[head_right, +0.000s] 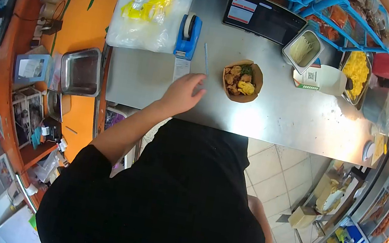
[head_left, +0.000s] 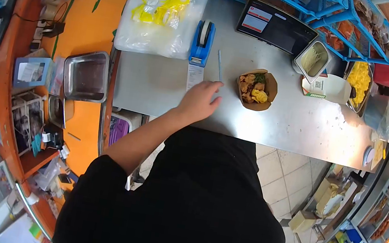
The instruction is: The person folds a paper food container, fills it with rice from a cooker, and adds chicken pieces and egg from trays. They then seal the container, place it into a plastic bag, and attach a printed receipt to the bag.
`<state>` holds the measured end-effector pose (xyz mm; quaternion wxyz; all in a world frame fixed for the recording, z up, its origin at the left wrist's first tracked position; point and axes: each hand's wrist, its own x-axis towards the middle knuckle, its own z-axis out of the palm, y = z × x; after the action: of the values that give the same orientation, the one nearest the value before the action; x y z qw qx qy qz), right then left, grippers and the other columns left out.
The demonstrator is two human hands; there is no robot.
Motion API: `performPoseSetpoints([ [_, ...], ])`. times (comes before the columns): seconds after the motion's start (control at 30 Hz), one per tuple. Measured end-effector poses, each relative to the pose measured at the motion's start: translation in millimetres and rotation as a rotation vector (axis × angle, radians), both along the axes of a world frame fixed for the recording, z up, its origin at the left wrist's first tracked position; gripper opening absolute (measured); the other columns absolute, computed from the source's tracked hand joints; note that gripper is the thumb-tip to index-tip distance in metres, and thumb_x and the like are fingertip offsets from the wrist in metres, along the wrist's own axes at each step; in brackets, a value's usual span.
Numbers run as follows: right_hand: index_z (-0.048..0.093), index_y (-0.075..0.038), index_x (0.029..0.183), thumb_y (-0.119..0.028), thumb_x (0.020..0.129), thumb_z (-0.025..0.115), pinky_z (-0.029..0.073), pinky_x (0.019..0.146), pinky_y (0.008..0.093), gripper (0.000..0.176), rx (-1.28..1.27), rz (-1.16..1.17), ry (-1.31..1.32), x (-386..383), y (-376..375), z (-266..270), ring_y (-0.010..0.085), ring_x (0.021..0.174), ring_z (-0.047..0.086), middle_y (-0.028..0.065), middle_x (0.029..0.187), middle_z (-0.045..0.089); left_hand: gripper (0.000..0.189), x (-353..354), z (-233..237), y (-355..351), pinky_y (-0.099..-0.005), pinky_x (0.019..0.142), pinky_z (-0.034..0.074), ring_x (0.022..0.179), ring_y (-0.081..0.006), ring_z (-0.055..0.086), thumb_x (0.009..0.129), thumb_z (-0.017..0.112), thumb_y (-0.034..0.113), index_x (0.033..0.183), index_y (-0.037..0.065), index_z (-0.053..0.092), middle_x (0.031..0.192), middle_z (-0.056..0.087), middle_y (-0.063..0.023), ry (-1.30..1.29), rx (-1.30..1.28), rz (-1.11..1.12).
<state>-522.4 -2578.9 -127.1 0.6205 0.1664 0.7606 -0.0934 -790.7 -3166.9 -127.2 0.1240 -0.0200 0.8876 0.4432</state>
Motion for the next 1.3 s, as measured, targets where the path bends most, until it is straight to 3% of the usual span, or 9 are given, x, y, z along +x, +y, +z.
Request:
performPoseSetpoints([
  [0.17,0.054,-0.005,0.141,-0.021,0.097,0.060,0.054,0.090,0.0480,0.047,0.114,0.578,0.418,-139,-138,3,0.0377,0.106,0.071,0.0235,0.109,0.073,0.042,31,-34,-60,-0.0510,0.111,0.040,0.135,-0.0339,0.050,0.084,0.074,0.018,0.123,0.006,0.063,0.132,0.061,-0.0118,0.382,-0.269,-0.106],
  [0.2,0.056,-0.005,0.138,-0.019,0.099,0.058,0.055,0.088,0.0432,0.041,-0.282,0.337,0.828,-175,-187,25,0.0301,0.098,0.071,0.0202,0.100,0.073,0.042,37,-37,-67,-0.0510,0.111,0.040,0.135,-0.0339,0.050,0.084,0.074,0.018,0.123,0.006,0.063,0.132,0.061,-0.0118,0.375,-0.254,-0.114],
  [0.23,0.053,-0.008,0.142,-0.020,0.100,0.061,0.053,0.091,0.0382,0.044,-0.340,-0.023,0.450,-224,-255,68,0.0291,0.106,0.069,0.0180,0.106,0.071,0.044,40,-39,-72,-0.0506,0.114,0.038,0.138,-0.0345,0.048,0.085,0.074,0.020,0.125,0.006,0.062,0.136,0.059,-0.0125,0.388,-0.292,-0.167],
  [0.3,0.056,-0.008,0.140,-0.014,0.104,0.055,0.050,0.092,0.0316,0.037,-0.699,-0.276,0.439,-244,-304,33,0.0169,0.099,0.065,0.0110,0.099,0.066,0.047,45,-47,-78,-0.0502,0.118,0.036,0.140,-0.0351,0.046,0.085,0.074,0.023,0.127,0.006,0.062,0.140,0.056,-0.0132,0.415,-0.296,-0.236],
  [0.4,0.060,-0.004,0.132,-0.013,0.098,0.063,0.052,0.094,0.0395,0.036,-0.612,0.242,1.152,-274,-370,-12,0.0289,0.104,0.067,0.0208,0.118,0.064,0.052,49,-60,-80,-0.0504,0.122,0.031,0.144,-0.0351,0.042,0.086,0.073,0.029,0.131,0.007,0.060,0.145,0.053,-0.0139,0.474,-0.347,-0.279],
  [0.6,0.060,-0.005,0.129,-0.011,0.095,0.061,0.054,0.087,0.0493,0.034,-0.562,0.017,0.940,-286,-446,-13,0.0411,0.101,0.065,0.0232,0.109,0.063,0.050,59,-69,-87,-0.0520,0.121,0.033,0.140,-0.0368,0.045,0.086,0.071,0.031,0.128,0.007,0.061,0.139,0.055,-0.0165,0.499,-0.325,-0.217],
  [0.73,0.057,-0.001,0.125,-0.016,0.097,0.060,0.057,0.083,0.0509,0.031,-0.437,0.202,1.316,-329,-477,-42,0.0458,0.095,0.067,0.0254,0.110,0.063,0.042,60,-74,-87,-0.0527,0.120,0.035,0.134,-0.0352,0.049,0.083,0.072,0.028,0.118,0.005,0.065,0.127,0.058,-0.0147,0.498,-0.288,-0.245],
  [1.2,0.068,0.002,0.092,-0.026,0.090,0.064,0.060,0.078,0.0431,0.028,-0.158,0.381,0.700,-341,-460,-35,0.0332,0.087,0.075,0.0199,0.086,0.073,0.059,79,-83,-102,-0.0546,0.123,0.030,0.147,-0.0366,0.039,0.083,0.071,0.029,0.138,0.012,0.058,0.153,0.048,-0.0140,0.435,-0.276,-0.316],
  [1.3,0.060,-0.002,0.094,-0.019,0.093,0.070,0.046,0.058,0.0236,0.019,-0.689,-0.474,0.334,-323,-452,-18,0.0072,0.061,0.056,0.0029,0.074,0.062,0.058,79,-82,-101,-0.0539,0.123,0.030,0.147,-0.0363,0.040,0.083,0.070,0.028,0.138,0.013,0.058,0.153,0.049,-0.0139,0.430,-0.290,-0.305],
])
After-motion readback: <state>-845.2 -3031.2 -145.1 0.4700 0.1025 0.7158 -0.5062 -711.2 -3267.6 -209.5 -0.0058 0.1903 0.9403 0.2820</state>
